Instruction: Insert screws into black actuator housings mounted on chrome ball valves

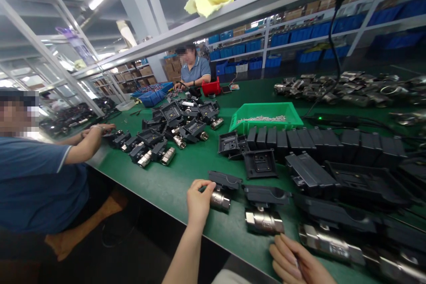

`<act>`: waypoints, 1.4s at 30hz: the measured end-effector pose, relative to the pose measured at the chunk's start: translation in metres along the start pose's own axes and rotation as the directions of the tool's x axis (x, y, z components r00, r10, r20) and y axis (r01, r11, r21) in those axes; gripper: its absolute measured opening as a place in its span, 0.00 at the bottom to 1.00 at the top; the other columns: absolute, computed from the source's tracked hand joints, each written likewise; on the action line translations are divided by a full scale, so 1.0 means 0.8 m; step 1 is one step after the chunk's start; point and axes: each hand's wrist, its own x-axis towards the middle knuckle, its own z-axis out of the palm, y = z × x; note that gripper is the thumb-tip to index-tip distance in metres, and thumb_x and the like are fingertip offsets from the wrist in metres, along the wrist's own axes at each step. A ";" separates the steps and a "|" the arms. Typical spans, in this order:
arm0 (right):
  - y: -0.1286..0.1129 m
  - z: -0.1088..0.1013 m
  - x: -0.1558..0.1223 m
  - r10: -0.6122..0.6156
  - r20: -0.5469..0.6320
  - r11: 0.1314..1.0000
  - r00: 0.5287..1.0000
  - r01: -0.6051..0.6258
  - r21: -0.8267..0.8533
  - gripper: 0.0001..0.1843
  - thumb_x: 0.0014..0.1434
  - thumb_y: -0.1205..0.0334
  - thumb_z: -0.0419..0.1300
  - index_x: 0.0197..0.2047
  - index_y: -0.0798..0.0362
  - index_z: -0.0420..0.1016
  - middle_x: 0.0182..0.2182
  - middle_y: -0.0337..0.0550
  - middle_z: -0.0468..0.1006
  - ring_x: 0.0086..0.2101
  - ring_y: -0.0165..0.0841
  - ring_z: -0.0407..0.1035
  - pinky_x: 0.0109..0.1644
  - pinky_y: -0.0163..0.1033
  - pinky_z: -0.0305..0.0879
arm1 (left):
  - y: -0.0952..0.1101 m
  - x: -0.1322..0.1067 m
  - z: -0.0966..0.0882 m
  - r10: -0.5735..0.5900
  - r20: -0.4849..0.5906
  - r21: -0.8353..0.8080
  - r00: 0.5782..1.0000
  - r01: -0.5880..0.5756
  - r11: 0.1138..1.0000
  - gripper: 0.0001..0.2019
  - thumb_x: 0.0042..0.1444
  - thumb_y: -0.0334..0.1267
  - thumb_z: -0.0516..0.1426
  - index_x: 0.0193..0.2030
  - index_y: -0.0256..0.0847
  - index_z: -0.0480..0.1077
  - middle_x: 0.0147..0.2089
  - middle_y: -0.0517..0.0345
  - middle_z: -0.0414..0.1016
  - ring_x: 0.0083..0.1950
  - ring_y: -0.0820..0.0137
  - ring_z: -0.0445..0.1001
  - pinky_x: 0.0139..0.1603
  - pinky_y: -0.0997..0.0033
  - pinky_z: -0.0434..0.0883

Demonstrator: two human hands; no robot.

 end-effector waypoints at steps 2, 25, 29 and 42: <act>0.000 -0.001 -0.001 -0.002 0.003 1.000 1.000 0.002 0.027 0.23 0.54 0.58 0.69 0.21 0.58 0.60 0.17 0.30 0.55 0.15 0.17 0.40 0.14 0.20 0.43 | -0.005 0.005 0.001 -0.053 0.053 -0.034 0.997 0.054 0.998 0.16 0.39 0.51 0.60 0.24 0.38 0.72 0.25 0.56 0.72 0.27 0.68 0.70 0.29 0.69 0.67; 0.002 0.001 -0.001 -0.170 -0.082 0.979 0.982 0.178 0.096 0.15 0.56 0.64 0.67 0.44 0.66 0.74 0.37 0.48 0.76 0.36 0.27 0.69 0.42 0.27 0.65 | 0.067 -0.122 0.039 0.377 0.697 0.210 0.610 -0.676 0.706 0.11 0.50 0.27 0.62 0.37 0.46 0.73 0.36 0.60 0.73 0.40 0.65 0.66 0.44 0.61 0.64; 0.003 -0.002 -0.001 -0.169 -0.153 0.980 0.974 0.183 0.082 0.15 0.53 0.66 0.69 0.42 0.64 0.75 0.37 0.49 0.76 0.35 0.28 0.69 0.42 0.30 0.67 | 0.075 -0.126 0.045 0.353 0.729 0.307 0.586 -0.742 0.596 0.05 0.52 0.27 0.59 0.33 0.40 0.71 0.35 0.55 0.71 0.39 0.64 0.64 0.42 0.60 0.65; 0.001 0.008 -0.007 -0.131 -0.248 0.991 0.960 0.131 -0.016 0.21 0.48 0.61 0.72 0.43 0.64 0.76 0.41 0.55 0.75 0.45 0.40 0.69 0.51 0.37 0.67 | 0.052 -0.063 -0.005 0.505 0.323 0.344 0.800 -0.597 0.725 0.05 0.58 0.30 0.51 0.33 0.40 0.67 0.31 0.59 0.73 0.32 0.71 0.72 0.34 0.73 0.70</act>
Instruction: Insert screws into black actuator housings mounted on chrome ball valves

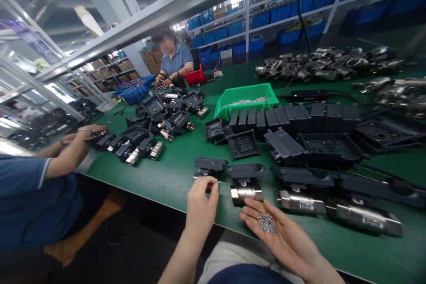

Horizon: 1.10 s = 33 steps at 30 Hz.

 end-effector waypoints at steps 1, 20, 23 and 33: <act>0.000 0.000 0.000 -0.004 -0.011 1.000 1.000 0.004 0.004 0.21 0.48 0.61 0.72 0.43 0.64 0.76 0.41 0.55 0.75 0.45 0.41 0.69 0.51 0.37 0.67 | -0.010 0.003 -0.002 -0.010 -0.031 0.019 0.999 0.010 1.000 0.05 0.58 0.31 0.51 0.35 0.39 0.68 0.32 0.58 0.74 0.32 0.71 0.73 0.35 0.72 0.70; 0.000 0.006 0.000 -0.023 -0.031 1.000 0.999 0.023 -0.021 0.18 0.47 0.61 0.73 0.39 0.62 0.78 0.36 0.53 0.76 0.39 0.40 0.72 0.44 0.34 0.71 | -0.042 0.010 0.040 0.122 -0.217 0.247 0.968 -0.066 0.967 0.12 0.62 0.38 0.51 0.33 0.38 0.73 0.32 0.54 0.73 0.36 0.66 0.69 0.40 0.65 0.66; 0.000 0.006 0.000 -0.031 -0.019 0.999 0.999 0.030 -0.027 0.17 0.48 0.60 0.72 0.39 0.62 0.78 0.36 0.53 0.76 0.40 0.40 0.71 0.44 0.34 0.70 | -0.042 0.012 0.040 0.094 -0.239 0.235 0.967 -0.036 0.971 0.10 0.60 0.38 0.53 0.32 0.39 0.73 0.31 0.55 0.72 0.35 0.66 0.68 0.39 0.65 0.66; -0.002 0.003 0.000 -0.017 0.030 0.999 0.999 0.018 -0.032 0.21 0.51 0.58 0.70 0.43 0.66 0.76 0.43 0.57 0.74 0.44 0.41 0.70 0.49 0.35 0.67 | -0.037 0.006 0.034 0.110 -0.282 0.179 0.953 -0.061 0.982 0.07 0.58 0.37 0.56 0.35 0.39 0.75 0.31 0.55 0.72 0.34 0.67 0.68 0.39 0.65 0.66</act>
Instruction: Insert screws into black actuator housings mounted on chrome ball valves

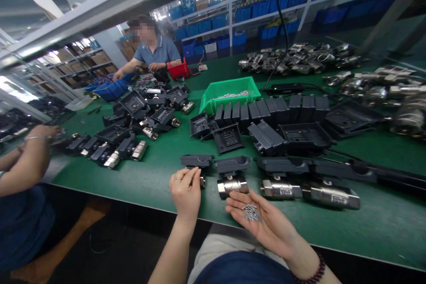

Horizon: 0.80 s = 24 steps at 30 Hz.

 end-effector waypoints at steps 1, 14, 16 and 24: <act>0.000 0.000 0.000 0.005 0.011 1.000 1.000 -0.005 -0.004 0.22 0.52 0.58 0.70 0.44 0.67 0.75 0.44 0.57 0.73 0.45 0.41 0.69 0.50 0.35 0.67 | 0.010 -0.002 -0.006 0.004 0.015 -0.032 1.000 -0.004 0.999 0.07 0.58 0.36 0.56 0.37 0.39 0.75 0.32 0.55 0.71 0.34 0.68 0.68 0.39 0.66 0.66; 0.005 -0.004 0.004 -0.008 -0.006 0.993 1.000 0.008 0.117 0.16 0.49 0.63 0.72 0.39 0.63 0.75 0.33 0.44 0.75 0.31 0.26 0.68 0.37 0.28 0.67 | 0.102 -0.025 -0.013 0.303 0.662 -0.296 0.685 -0.132 0.946 0.09 0.51 0.26 0.59 0.38 0.41 0.71 0.36 0.58 0.74 0.39 0.65 0.68 0.40 0.64 0.66; 0.005 -0.005 0.004 -0.003 -0.013 0.992 1.000 0.004 0.128 0.15 0.49 0.64 0.71 0.37 0.63 0.75 0.31 0.43 0.75 0.30 0.27 0.68 0.37 0.30 0.67 | 0.104 -0.022 -0.014 0.310 0.678 -0.268 0.666 -0.169 0.948 0.06 0.53 0.27 0.57 0.37 0.40 0.71 0.35 0.57 0.73 0.39 0.65 0.68 0.40 0.64 0.66; 0.003 -0.008 0.005 -0.015 -0.017 0.985 1.000 0.018 0.173 0.13 0.49 0.66 0.71 0.35 0.62 0.75 0.30 0.39 0.75 0.31 0.26 0.69 0.36 0.26 0.67 | 0.113 -0.016 -0.016 0.299 0.702 -0.259 0.646 -0.159 0.953 0.05 0.54 0.26 0.55 0.32 0.38 0.68 0.34 0.56 0.72 0.38 0.65 0.68 0.41 0.63 0.67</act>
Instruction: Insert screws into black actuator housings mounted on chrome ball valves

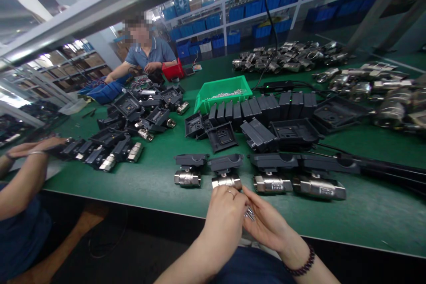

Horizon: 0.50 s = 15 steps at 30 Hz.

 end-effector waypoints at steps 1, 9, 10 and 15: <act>0.000 0.000 0.000 0.001 0.001 1.000 1.000 -0.001 0.001 0.13 0.48 0.66 0.71 0.36 0.62 0.75 0.30 0.40 0.75 0.31 0.25 0.69 0.37 0.26 0.67 | 0.001 0.000 0.000 -0.002 -0.014 -0.010 1.000 0.002 1.000 0.04 0.53 0.26 0.56 0.32 0.38 0.68 0.34 0.55 0.72 0.39 0.64 0.68 0.41 0.63 0.67; 0.000 0.010 -0.006 0.026 0.111 0.991 0.993 -0.011 -0.135 0.21 0.53 0.59 0.69 0.44 0.68 0.74 0.41 0.55 0.75 0.45 0.37 0.69 0.51 0.33 0.65 | -0.019 -0.006 -0.012 -0.203 -0.332 -0.212 0.921 0.137 0.968 0.05 0.53 0.29 0.53 0.32 0.40 0.69 0.30 0.58 0.74 0.33 0.69 0.71 0.36 0.69 0.69; -0.001 0.010 -0.006 0.034 0.098 0.989 0.995 -0.020 -0.144 0.23 0.53 0.58 0.69 0.45 0.69 0.73 0.43 0.58 0.74 0.46 0.39 0.68 0.52 0.35 0.64 | -0.027 -0.007 -0.013 -0.251 -0.378 -0.222 0.891 0.176 0.959 0.05 0.54 0.31 0.53 0.33 0.40 0.70 0.31 0.58 0.75 0.33 0.69 0.72 0.36 0.70 0.70; -0.003 0.007 -0.007 0.044 0.025 0.987 0.999 -0.040 -0.159 0.26 0.53 0.57 0.69 0.46 0.71 0.73 0.45 0.62 0.72 0.47 0.44 0.68 0.50 0.36 0.67 | -0.063 -0.003 0.000 -0.361 -0.514 -0.196 0.779 0.303 0.933 0.07 0.58 0.37 0.53 0.34 0.40 0.71 0.32 0.57 0.76 0.34 0.68 0.74 0.37 0.67 0.70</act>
